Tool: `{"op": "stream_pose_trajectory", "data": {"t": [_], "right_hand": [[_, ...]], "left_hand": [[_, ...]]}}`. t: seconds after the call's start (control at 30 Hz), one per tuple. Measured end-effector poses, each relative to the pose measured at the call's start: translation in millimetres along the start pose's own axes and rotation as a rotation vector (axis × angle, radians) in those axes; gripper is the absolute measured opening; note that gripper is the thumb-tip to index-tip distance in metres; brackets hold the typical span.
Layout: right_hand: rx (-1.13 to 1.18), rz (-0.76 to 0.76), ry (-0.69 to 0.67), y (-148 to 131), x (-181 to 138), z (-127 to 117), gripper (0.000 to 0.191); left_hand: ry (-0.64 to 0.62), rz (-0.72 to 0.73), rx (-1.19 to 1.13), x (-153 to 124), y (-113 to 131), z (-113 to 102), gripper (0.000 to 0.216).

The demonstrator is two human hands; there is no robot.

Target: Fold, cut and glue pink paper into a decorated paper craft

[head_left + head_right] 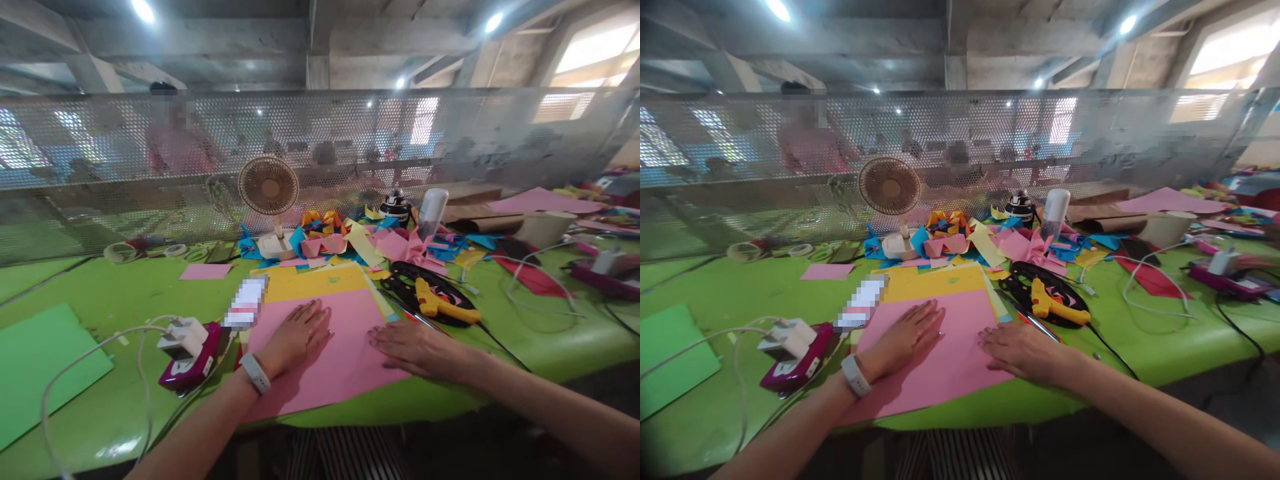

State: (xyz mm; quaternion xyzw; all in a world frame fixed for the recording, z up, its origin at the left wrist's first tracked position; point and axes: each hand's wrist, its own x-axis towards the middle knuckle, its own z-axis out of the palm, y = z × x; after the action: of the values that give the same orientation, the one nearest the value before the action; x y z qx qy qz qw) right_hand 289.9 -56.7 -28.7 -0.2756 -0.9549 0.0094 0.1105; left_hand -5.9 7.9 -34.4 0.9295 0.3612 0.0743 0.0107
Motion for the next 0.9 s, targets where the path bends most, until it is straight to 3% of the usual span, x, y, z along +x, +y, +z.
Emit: {"op": "stream_pose_trajectory", "data": {"t": [0.2,0.37,0.73,0.9], "right_hand": [[0.122,0.022,-0.049,2,3,-17,0.055],[0.180,0.052,-0.093,6,6,-19,0.050],[0.192,0.072,0.039,15,12,-2,0.031],[0.160,0.121,0.096,18,13,1,0.030]], "left_hand": [[0.015,0.001,0.003,1,2,-1,0.055],[0.006,0.000,0.004,1,3,-2,0.056],[-0.076,0.012,-0.058,2,3,-12,0.059],[-0.112,0.061,-0.172,-11,32,-34,0.058]]}}
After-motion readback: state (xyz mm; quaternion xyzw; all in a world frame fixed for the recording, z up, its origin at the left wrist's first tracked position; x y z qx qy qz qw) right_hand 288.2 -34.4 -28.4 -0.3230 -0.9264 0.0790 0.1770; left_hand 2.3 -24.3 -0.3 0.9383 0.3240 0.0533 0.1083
